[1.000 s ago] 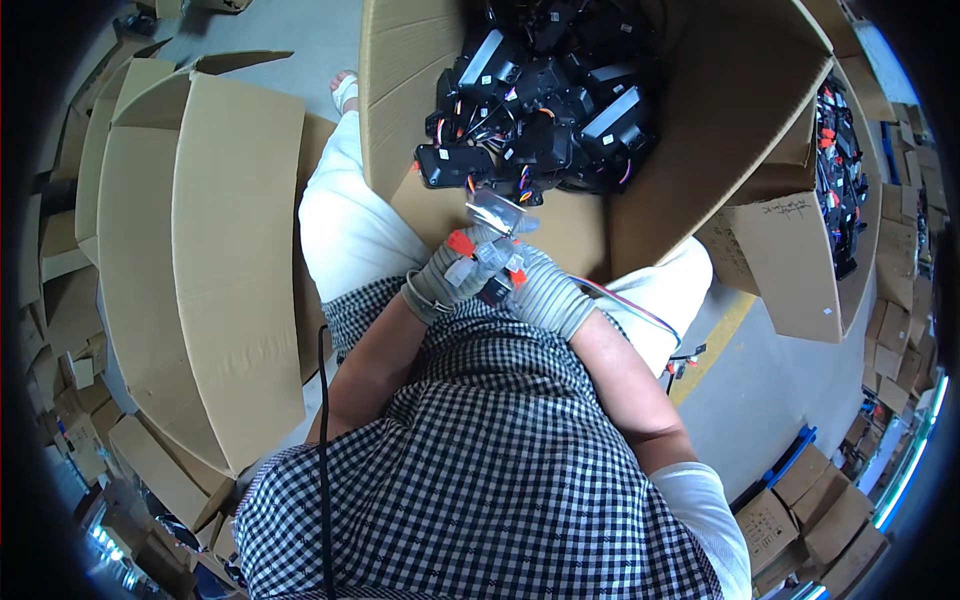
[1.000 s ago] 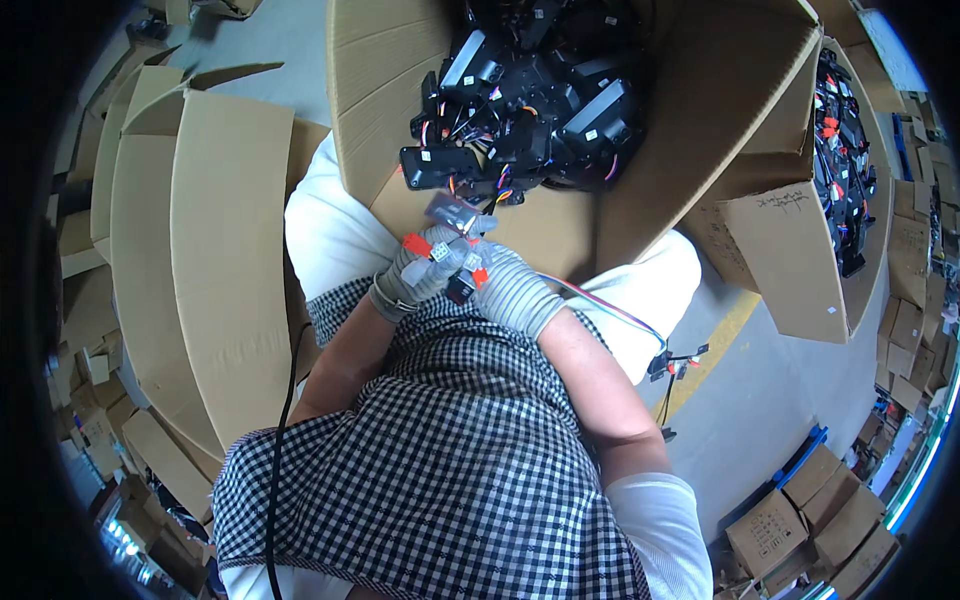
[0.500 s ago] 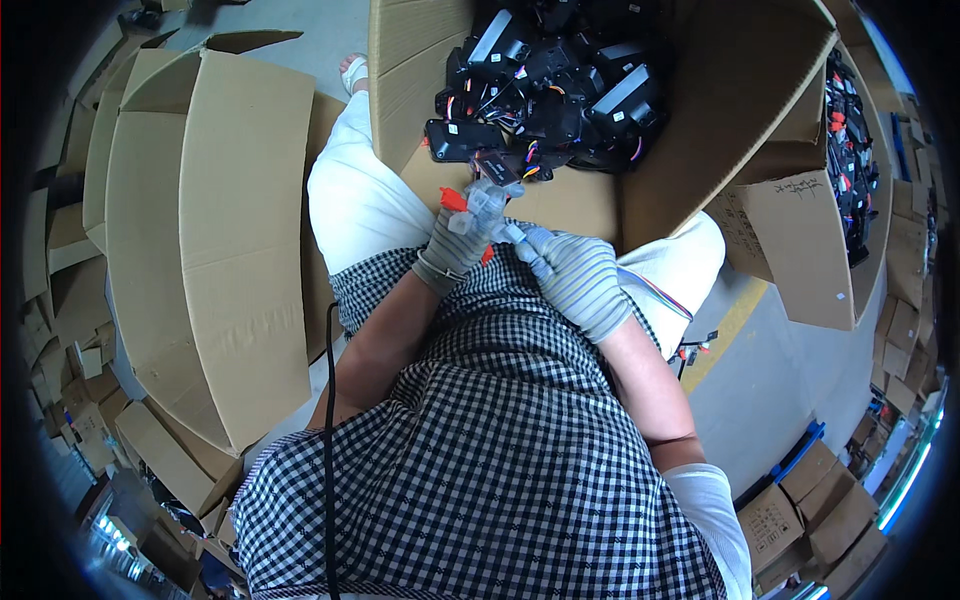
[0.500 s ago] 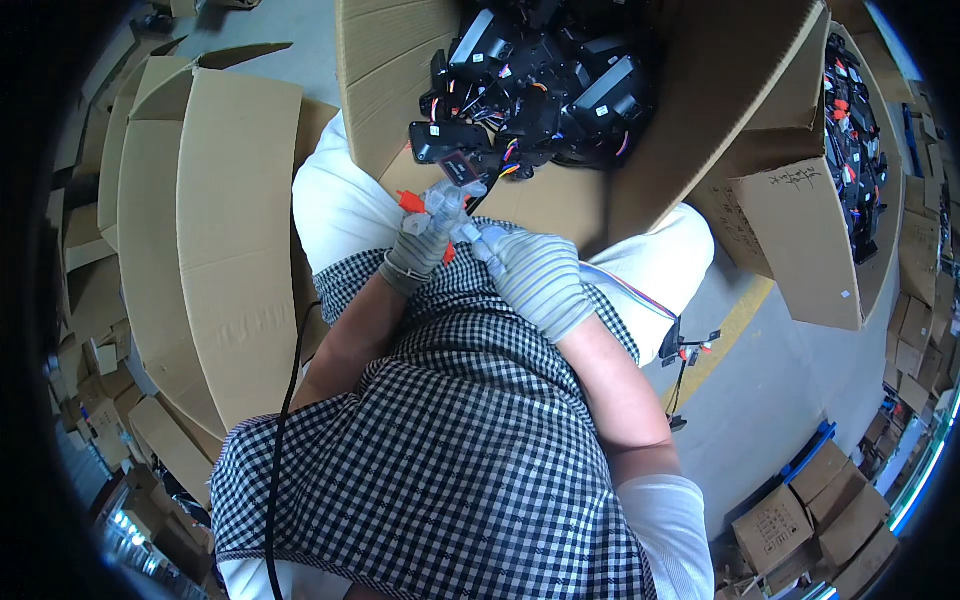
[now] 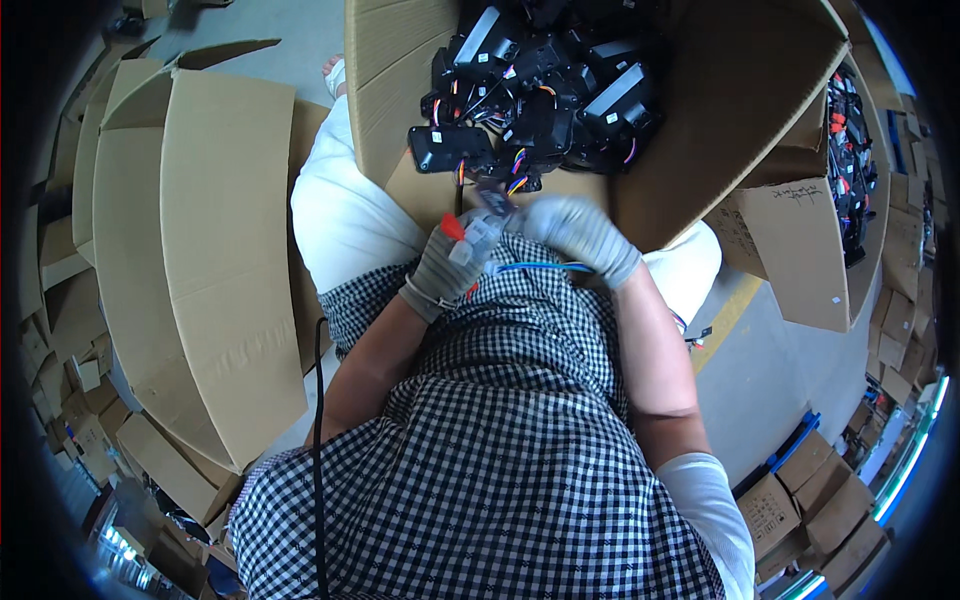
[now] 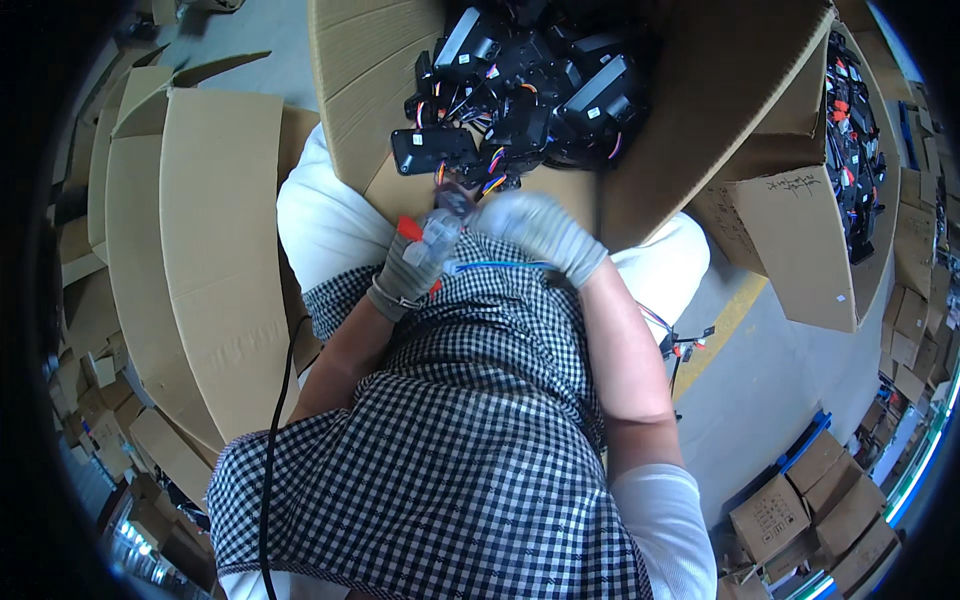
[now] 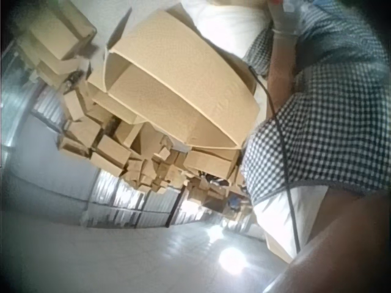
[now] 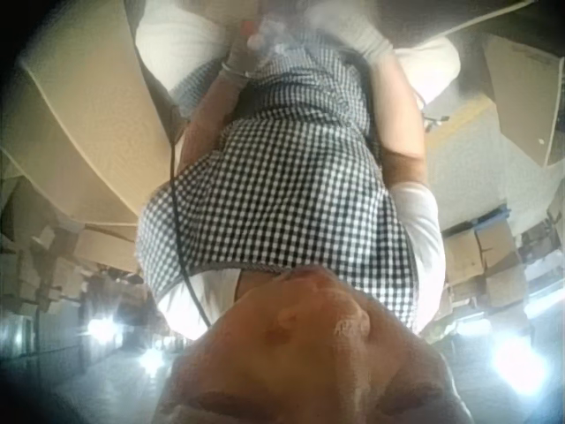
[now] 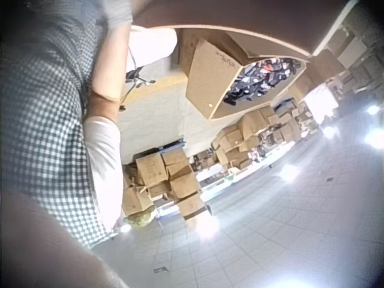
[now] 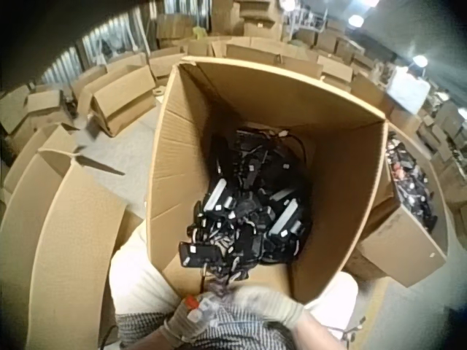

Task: The person inspects and sorts electronic components with wiring harnesses from a large cardboard box by hand.

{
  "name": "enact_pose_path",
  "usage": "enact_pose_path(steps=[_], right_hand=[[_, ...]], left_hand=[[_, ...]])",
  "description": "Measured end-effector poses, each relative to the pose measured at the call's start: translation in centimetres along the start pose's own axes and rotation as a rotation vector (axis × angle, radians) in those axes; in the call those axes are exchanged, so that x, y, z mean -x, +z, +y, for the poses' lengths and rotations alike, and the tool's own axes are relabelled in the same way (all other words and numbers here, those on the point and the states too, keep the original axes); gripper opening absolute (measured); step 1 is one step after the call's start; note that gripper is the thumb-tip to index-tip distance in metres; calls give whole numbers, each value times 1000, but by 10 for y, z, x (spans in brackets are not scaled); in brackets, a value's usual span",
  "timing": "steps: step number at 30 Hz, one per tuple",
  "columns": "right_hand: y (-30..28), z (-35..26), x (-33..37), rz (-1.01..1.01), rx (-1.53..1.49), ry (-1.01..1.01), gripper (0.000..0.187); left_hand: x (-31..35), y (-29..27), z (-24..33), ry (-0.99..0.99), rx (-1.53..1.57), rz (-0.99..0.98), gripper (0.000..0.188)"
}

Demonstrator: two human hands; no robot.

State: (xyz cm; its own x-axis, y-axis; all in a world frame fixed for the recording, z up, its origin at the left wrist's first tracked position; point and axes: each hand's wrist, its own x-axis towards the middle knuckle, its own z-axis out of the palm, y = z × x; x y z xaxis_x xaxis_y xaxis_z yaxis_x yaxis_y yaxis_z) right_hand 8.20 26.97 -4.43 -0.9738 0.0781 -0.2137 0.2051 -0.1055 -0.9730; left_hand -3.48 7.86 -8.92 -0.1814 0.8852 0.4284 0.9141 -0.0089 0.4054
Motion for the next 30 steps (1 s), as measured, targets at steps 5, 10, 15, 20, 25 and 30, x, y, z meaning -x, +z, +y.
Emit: enact_pose_path(steps=[5, 10, 15, 20, 25, 30], right_hand=[[-37, 78, -58, 889, 334, 47, 37], [37, 30, -76, 72, 620, -267, 30], [54, -7, -13, 36, 633, -116, 24], [67, -28, 54, 104, 652, -38, 30], [74, -49, 72, 42, 733, 82, 38], [75, -45, 64, -116, 1005, 255, 34]], left_hand=[[37, 25, 0, -568, 839, -297, 40], [30, -36, 33, -623, 1248, -388, 51], [8, -69, 37, -654, 1199, -566, 65], [6, -64, 35, -633, 1180, -692, 63], [9, -57, 40, -759, 1296, -568, 54], [44, -26, 34, -593, 981, -642, 38]])
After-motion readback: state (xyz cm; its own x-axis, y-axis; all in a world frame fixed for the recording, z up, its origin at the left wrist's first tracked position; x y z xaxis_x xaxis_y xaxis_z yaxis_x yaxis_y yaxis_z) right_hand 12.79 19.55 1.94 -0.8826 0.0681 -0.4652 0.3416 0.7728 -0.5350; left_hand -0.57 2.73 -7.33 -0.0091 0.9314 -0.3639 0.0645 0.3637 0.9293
